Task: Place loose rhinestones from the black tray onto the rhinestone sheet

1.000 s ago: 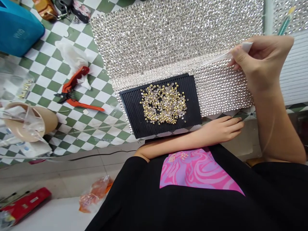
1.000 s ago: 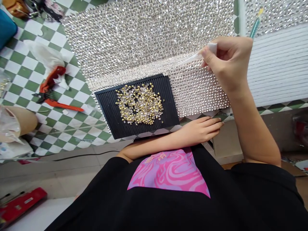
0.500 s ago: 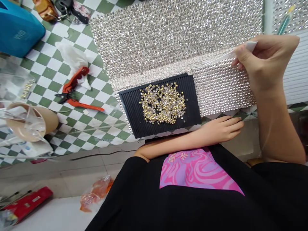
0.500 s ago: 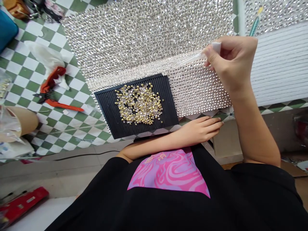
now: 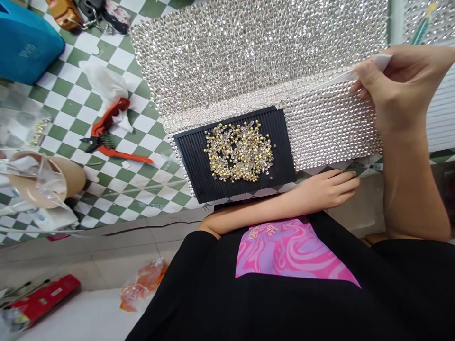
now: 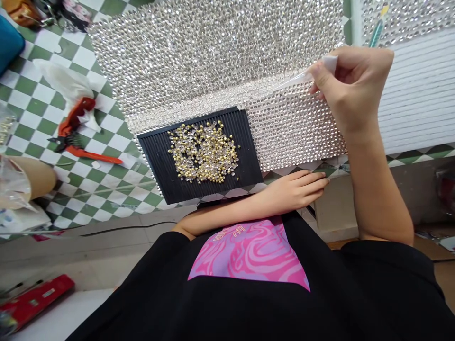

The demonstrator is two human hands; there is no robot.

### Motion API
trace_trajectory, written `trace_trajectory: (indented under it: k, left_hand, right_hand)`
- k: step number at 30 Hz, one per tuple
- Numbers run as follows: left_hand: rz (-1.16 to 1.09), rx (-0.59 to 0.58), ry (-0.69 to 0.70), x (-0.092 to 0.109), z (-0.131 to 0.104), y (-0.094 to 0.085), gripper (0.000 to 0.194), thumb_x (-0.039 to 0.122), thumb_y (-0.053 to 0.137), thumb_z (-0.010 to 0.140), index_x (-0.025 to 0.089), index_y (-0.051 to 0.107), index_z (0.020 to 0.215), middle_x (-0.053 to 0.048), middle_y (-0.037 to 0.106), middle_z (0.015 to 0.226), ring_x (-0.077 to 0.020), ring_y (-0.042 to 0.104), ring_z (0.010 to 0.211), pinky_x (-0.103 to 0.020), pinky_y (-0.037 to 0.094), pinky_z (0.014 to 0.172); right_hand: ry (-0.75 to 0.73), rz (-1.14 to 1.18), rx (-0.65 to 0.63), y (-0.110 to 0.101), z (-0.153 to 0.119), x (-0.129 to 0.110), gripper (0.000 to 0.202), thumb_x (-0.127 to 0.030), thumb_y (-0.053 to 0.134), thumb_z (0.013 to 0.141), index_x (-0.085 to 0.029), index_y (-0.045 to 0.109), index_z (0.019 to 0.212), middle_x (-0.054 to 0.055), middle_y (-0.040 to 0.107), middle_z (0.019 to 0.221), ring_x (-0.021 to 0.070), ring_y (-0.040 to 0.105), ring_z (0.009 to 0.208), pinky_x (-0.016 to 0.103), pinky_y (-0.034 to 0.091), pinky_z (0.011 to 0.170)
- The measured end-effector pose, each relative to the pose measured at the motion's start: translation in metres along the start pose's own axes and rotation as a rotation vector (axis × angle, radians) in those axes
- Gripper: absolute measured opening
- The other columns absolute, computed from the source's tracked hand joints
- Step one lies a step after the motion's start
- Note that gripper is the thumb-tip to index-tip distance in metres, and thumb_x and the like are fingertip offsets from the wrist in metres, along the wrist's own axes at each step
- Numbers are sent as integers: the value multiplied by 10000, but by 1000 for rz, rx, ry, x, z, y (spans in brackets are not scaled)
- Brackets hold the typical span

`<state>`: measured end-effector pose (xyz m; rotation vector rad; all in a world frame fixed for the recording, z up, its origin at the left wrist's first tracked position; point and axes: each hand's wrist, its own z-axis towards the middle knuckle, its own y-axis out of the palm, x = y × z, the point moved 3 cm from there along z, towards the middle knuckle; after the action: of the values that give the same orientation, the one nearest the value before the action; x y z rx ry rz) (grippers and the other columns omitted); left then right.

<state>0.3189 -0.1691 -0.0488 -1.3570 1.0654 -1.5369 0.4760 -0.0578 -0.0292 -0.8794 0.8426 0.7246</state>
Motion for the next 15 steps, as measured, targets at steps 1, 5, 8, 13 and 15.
trace_trajectory:
  k: [1,5,8,13,15]
  left_hand:
    - [1,1,2,0,0,0,491,79,241,1022,108,511,1431,-106,433,1561,-211,397,1467,-375,386,1202]
    - [10,-11,8,0,0,0,493,76,253,1016,105,493,1446,-111,419,1569,-216,390,1471,-383,377,1209]
    - [8,-24,12,0,0,0,499,74,238,1018,100,489,1448,-111,413,1573,-214,389,1471,-367,375,1209]
    - [-17,17,-3,-1,0,-1,504,77,206,1032,106,523,1423,-91,454,1548,-208,418,1454,-368,395,1195]
    - [-15,16,-6,-1,0,-1,516,74,187,1034,109,526,1422,-83,455,1548,-200,421,1451,-338,394,1192]
  right_hand:
    - [7,-8,-4,-1,0,1,275,-342,778,779,-141,690,614,2,593,542,83,543,493,239,303,442]
    - [10,-24,6,-4,1,1,195,-235,743,782,-169,693,606,-12,593,536,77,511,474,252,335,451]
    - [6,-15,6,-7,1,-1,177,-202,733,777,-180,701,604,-11,594,541,83,514,485,266,351,469]
    - [1,-35,9,-11,0,-1,188,-197,732,780,-152,691,603,-7,589,541,69,497,487,259,333,485]
    - [5,-32,14,-13,-1,0,203,-221,740,777,-149,680,597,-11,579,530,69,495,486,255,346,493]
